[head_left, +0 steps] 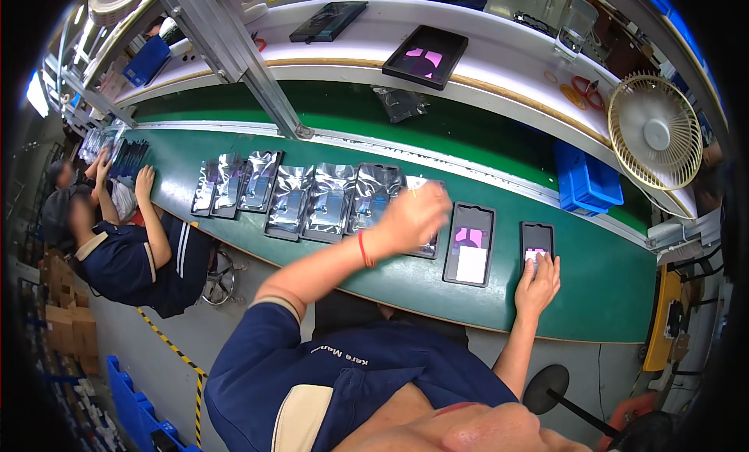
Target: The recorder is seen putting small electronics or components into protective bags and then into boxes on an assembly line.
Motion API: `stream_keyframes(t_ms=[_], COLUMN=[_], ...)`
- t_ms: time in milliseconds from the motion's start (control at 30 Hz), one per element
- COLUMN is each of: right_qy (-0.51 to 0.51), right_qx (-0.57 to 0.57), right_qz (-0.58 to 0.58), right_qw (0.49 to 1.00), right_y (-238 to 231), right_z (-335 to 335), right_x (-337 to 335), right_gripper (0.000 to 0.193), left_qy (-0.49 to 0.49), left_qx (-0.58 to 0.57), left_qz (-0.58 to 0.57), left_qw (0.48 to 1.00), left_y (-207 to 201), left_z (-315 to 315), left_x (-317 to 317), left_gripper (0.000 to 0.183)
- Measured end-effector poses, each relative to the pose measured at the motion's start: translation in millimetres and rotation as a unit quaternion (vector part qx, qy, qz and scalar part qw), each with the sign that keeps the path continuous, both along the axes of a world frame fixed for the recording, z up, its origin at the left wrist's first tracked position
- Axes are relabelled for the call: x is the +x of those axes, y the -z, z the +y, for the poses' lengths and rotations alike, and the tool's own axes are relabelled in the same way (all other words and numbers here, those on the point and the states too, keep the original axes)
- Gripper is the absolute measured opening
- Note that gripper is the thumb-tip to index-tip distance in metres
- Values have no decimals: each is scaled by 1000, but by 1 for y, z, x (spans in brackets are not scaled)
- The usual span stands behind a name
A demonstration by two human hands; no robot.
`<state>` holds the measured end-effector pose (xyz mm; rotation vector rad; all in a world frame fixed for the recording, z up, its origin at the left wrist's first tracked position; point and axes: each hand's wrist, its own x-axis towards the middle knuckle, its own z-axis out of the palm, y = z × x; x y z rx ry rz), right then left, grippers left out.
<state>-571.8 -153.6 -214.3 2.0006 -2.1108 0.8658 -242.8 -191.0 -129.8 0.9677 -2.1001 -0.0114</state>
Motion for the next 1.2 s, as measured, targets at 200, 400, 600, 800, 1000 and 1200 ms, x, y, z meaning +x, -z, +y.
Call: stream_keyframes(t_ms=[200, 400, 600, 800, 1000, 1200], right_qy=[-16, -15, -11, -6, 0, -21], right_qx=[-8, -20, -14, -13, -3, 20], right_qz=[-10, -15, -12, -4, -3, -15], right_qw=[1000, 1000, 1000, 1000, 1000, 999], right_y=[-2, -4, -5, -3, -6, -7], right_z=[-3, -2, -1, -1, 0, 7], right_x=[5, 6, 5, 5, 6, 28], right_gripper=[36, 35, 36, 36, 35, 40], left_qy=[-211, -305, -286, -149, -14, -43], left_qx=[45, 224, 161, 17, 50, 128], left_qz=[-149, -192, -247, -142, -135, -152], left_qw=[965, 906, 912, 978, 989, 979], left_y=[25, 35, 39, 12, 43, 56], left_z=[-166, -230, -200, -83, 52, 74], left_x=[94, 116, 102, 30, -77, -87], left_gripper=[59, 78, 48, 45, 56, 76])
